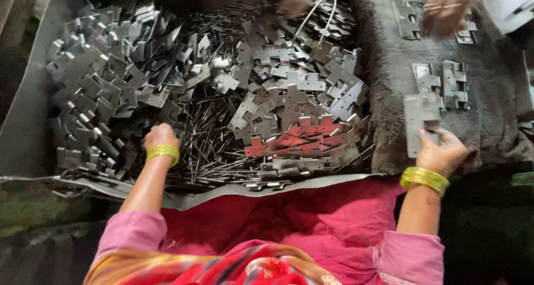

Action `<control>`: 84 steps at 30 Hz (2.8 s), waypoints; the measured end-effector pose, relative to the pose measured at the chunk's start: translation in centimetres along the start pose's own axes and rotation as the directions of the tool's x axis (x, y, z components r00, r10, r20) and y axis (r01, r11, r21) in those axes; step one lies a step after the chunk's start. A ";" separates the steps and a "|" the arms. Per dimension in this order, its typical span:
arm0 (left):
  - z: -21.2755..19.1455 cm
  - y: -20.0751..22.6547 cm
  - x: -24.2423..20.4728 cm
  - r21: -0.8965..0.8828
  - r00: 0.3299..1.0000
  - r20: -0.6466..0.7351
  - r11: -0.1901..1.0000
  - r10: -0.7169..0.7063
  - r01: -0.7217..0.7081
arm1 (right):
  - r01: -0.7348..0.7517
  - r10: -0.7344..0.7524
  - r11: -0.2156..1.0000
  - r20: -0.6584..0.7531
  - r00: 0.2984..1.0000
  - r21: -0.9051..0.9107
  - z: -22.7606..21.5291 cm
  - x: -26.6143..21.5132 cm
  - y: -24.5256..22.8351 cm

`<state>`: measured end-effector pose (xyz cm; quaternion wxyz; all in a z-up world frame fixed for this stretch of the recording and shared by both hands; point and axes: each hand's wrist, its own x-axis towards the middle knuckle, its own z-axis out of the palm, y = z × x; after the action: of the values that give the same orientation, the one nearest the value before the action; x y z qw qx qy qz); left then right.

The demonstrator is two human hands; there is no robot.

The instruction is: The person sits on the floor and repeatedly picks up small metal plates and pins from a large pile, inserts the pins into the plates, and places the assembled units into a nearby container. The process is continuous and repetitive, with the person handling the parts by hand.

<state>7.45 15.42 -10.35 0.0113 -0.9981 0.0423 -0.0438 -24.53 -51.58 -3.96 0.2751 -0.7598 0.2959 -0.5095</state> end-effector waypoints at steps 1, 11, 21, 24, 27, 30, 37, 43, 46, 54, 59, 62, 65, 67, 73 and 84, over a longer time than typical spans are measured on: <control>-0.8 0.0 -0.3 -0.007 1.000 0.011 1.000 -0.007 0.007 | -0.122 0.124 0.991 -0.026 0.992 0.055 -1.1 1.2 1.6; -8.6 -1.5 -6.5 0.037 0.953 -0.278 0.993 0.120 -0.114 | -0.114 0.057 0.954 -0.207 0.977 -0.279 -1.2 12.6 6.5; -10.0 -1.8 -8.5 0.025 0.971 -0.238 0.999 0.035 -0.030 | -0.207 0.200 0.977 -0.116 0.973 -0.054 0.5 5.9 6.6; -11.2 -1.6 -10.7 -0.070 0.966 -0.257 0.997 0.019 -0.039 | -0.199 0.206 0.953 0.006 0.979 -0.228 4.4 6.2 4.6; -13.5 -1.8 -10.5 -0.126 0.937 -0.347 0.992 -0.033 -0.012 | -0.007 0.021 0.895 0.028 0.999 -0.445 9.1 9.3 1.0; -15.5 -3.4 -8.5 -0.229 0.840 -0.488 0.963 -0.237 0.139 | 0.047 -0.017 0.899 0.072 0.997 -0.436 10.8 8.7 -4.3; -18.7 0.5 -8.5 -0.480 0.825 -0.564 0.827 -0.036 -0.293 | 0.104 -0.221 0.973 0.700 0.679 0.207 10.0 -9.1 -23.6; -17.9 8.4 -13.4 -0.998 0.942 0.056 0.007 0.331 0.057 | -0.617 -0.068 0.778 0.962 -0.266 -0.116 15.2 -19.4 -30.8; -15.6 6.7 -15.4 -0.871 0.996 -0.084 0.486 -0.020 -0.063 | -0.827 -0.247 0.563 0.952 -0.180 -0.011 18.7 -20.4 -29.9; -11.6 3.7 -19.5 -0.582 0.926 -0.363 0.801 -0.106 -0.137 | 0.565 -0.419 0.770 0.903 0.094 0.298 30.0 -23.9 -33.6; -12.0 3.9 -18.9 -0.596 0.938 -0.328 0.795 -0.115 -0.111 | 0.787 -0.692 0.352 0.707 -0.145 0.506 30.1 -24.4 -35.2; -11.5 3.5 -19.8 -0.592 0.949 -0.285 0.803 -0.138 -0.061 | 0.843 -0.667 0.177 0.692 -0.276 0.507 27.7 -21.4 -35.7; -10.5 5.0 -17.6 -0.635 0.963 -0.203 0.773 -0.176 0.007 | 0.852 -0.704 0.218 0.681 -0.201 0.476 23.0 -15.2 -35.2; -9.7 7.5 -14.8 -0.678 0.968 -0.180 0.735 -0.174 0.006 | 0.805 -0.693 0.421 0.720 -0.011 0.417 19.1 -11.0 -34.4; -7.7 20.7 -3.1 -0.653 0.996 0.093 0.755 -0.009 0.068 | 0.282 -0.485 0.874 0.718 0.498 0.395 7.8 -4.0 -32.9; -12.7 12.2 -2.5 -0.689 0.949 0.314 0.683 -0.019 0.242 | -0.437 -0.036 0.726 0.663 0.748 0.532 5.6 -10.2 -30.0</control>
<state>2.82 3.26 1.74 -0.3775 -0.9183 -0.0180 0.1177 -17.30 -23.27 9.56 0.6637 -0.6981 0.0726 -0.2585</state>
